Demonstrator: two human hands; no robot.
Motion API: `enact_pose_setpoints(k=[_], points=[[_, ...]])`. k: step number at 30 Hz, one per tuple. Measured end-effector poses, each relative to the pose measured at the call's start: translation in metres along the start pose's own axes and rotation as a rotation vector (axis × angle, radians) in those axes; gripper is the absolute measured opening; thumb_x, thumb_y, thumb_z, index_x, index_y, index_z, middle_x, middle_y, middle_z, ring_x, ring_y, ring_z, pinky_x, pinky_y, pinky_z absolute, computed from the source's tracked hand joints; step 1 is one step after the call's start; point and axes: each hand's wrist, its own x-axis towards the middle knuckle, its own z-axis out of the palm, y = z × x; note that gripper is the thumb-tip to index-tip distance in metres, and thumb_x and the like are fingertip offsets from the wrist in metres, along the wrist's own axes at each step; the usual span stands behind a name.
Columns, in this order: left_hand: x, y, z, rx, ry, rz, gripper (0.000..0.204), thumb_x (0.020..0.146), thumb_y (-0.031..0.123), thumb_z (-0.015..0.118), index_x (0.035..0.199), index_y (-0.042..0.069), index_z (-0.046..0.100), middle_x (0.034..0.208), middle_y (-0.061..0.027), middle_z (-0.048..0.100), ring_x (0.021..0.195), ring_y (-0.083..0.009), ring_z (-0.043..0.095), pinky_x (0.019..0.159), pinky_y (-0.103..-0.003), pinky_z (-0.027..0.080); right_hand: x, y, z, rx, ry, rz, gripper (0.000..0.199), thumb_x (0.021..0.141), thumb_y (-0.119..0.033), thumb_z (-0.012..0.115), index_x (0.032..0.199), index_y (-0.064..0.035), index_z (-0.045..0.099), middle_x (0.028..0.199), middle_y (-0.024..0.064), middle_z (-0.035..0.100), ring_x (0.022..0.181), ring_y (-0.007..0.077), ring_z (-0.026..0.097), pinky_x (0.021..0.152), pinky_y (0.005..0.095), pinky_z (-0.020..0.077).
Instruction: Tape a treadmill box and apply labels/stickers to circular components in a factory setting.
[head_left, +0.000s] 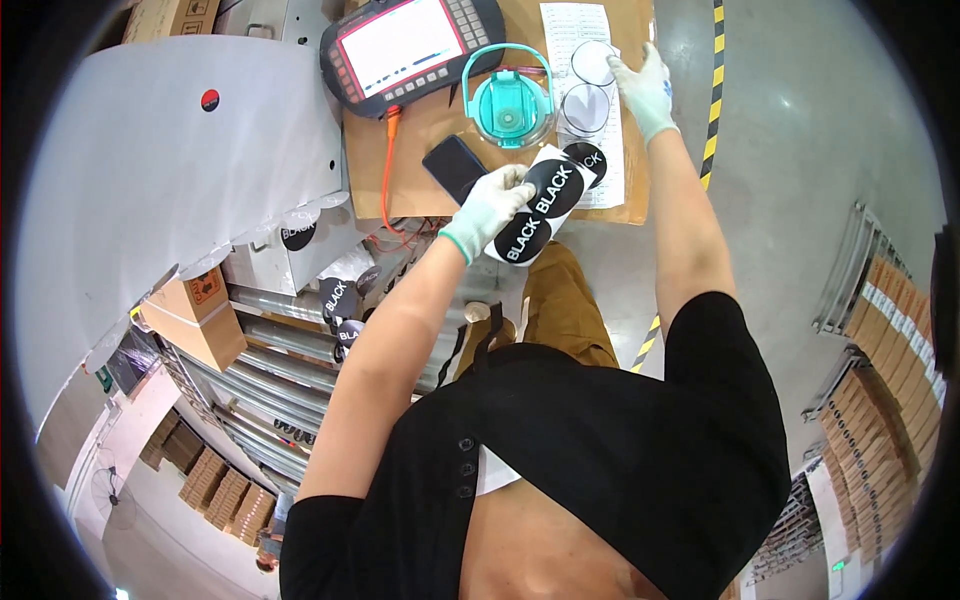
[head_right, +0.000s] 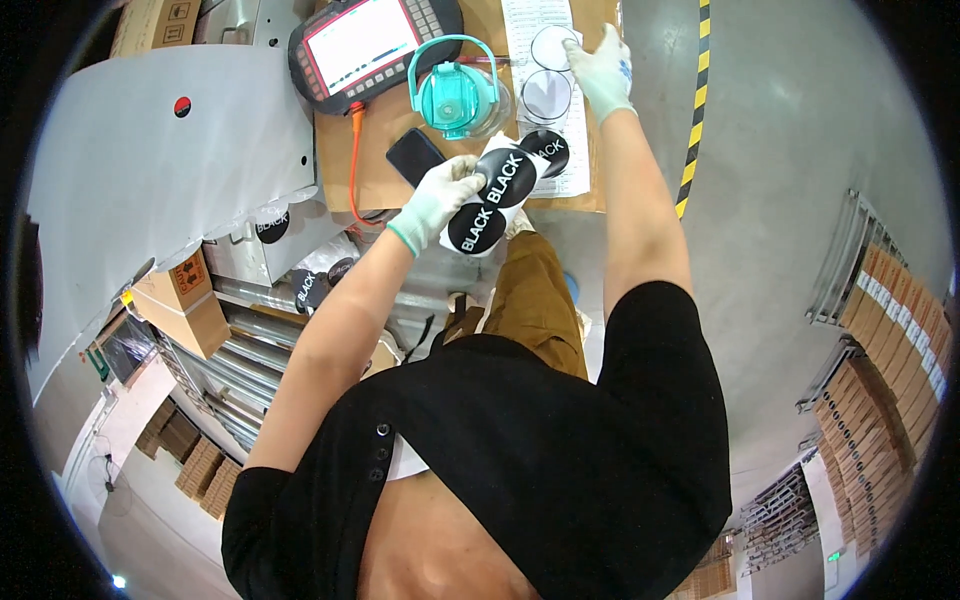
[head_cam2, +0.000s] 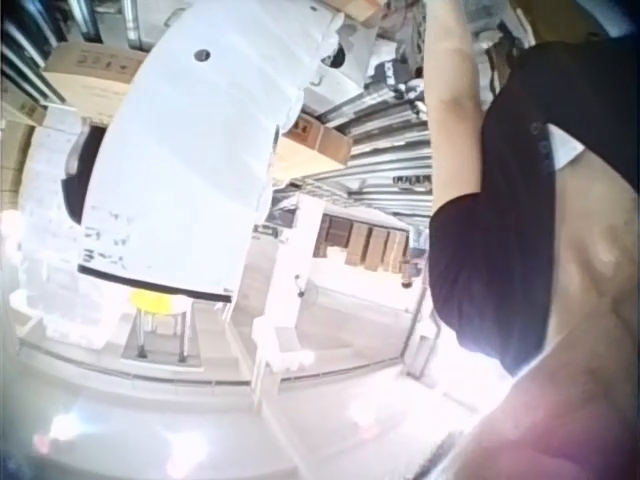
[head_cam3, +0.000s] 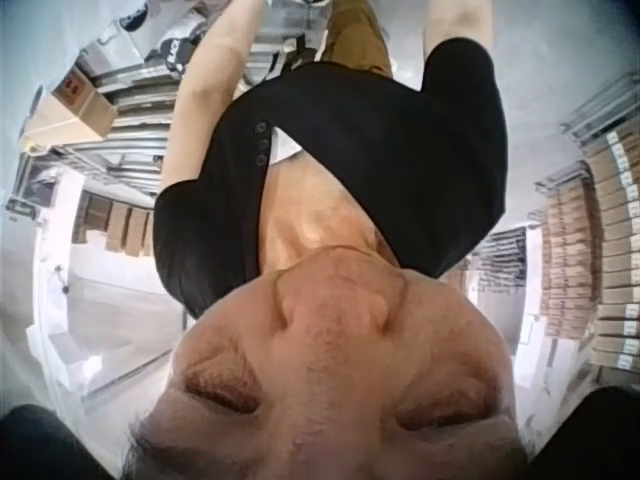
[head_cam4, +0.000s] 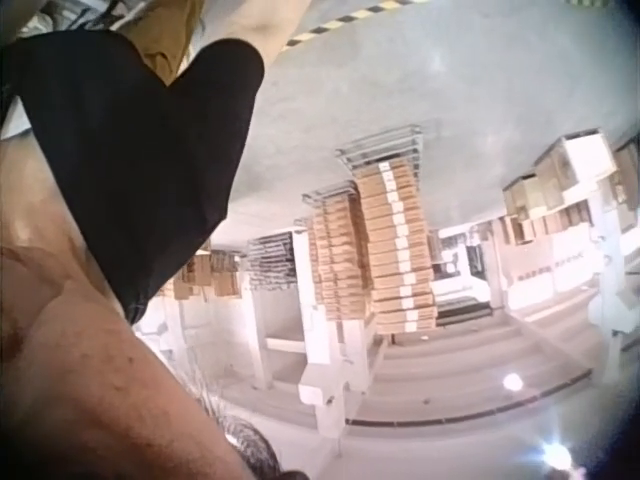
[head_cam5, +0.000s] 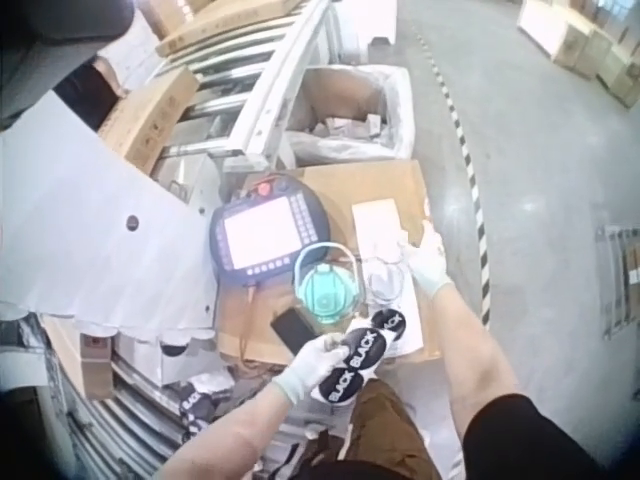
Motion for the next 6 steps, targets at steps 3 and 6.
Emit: enact_pose_setpoints(k=[3,6], points=[[0.015,0.003,0.005,0.207,0.008,-0.037,0.038,0.087,0.007,0.059,0.123,-0.003,0.052,0.101,-0.0072,0.064,0.091,-0.012,0.058,0.081,-0.024,0.045,-0.022,0.027,-0.011,0.15,0.042,-0.019,0.072,0.078,-0.037,0.069,0.133,0.0021,0.043,0.133,0.0236,0.048,0.126,0.0336,0.044,0.105,0.0404,0.0352],[0.021,-0.009,-0.001,0.271,-0.043,0.0,0.042,0.087,0.011,0.061,0.127,0.003,0.051,0.107,-0.0078,0.065,0.093,-0.0144,0.059,0.083,-0.025,0.045,-0.056,0.032,-0.019,0.322,-0.138,0.109,0.064,0.08,-0.034,0.067,0.129,0.0019,0.047,0.132,0.0232,0.049,0.124,0.0309,0.047,0.105,0.039,0.0352]])
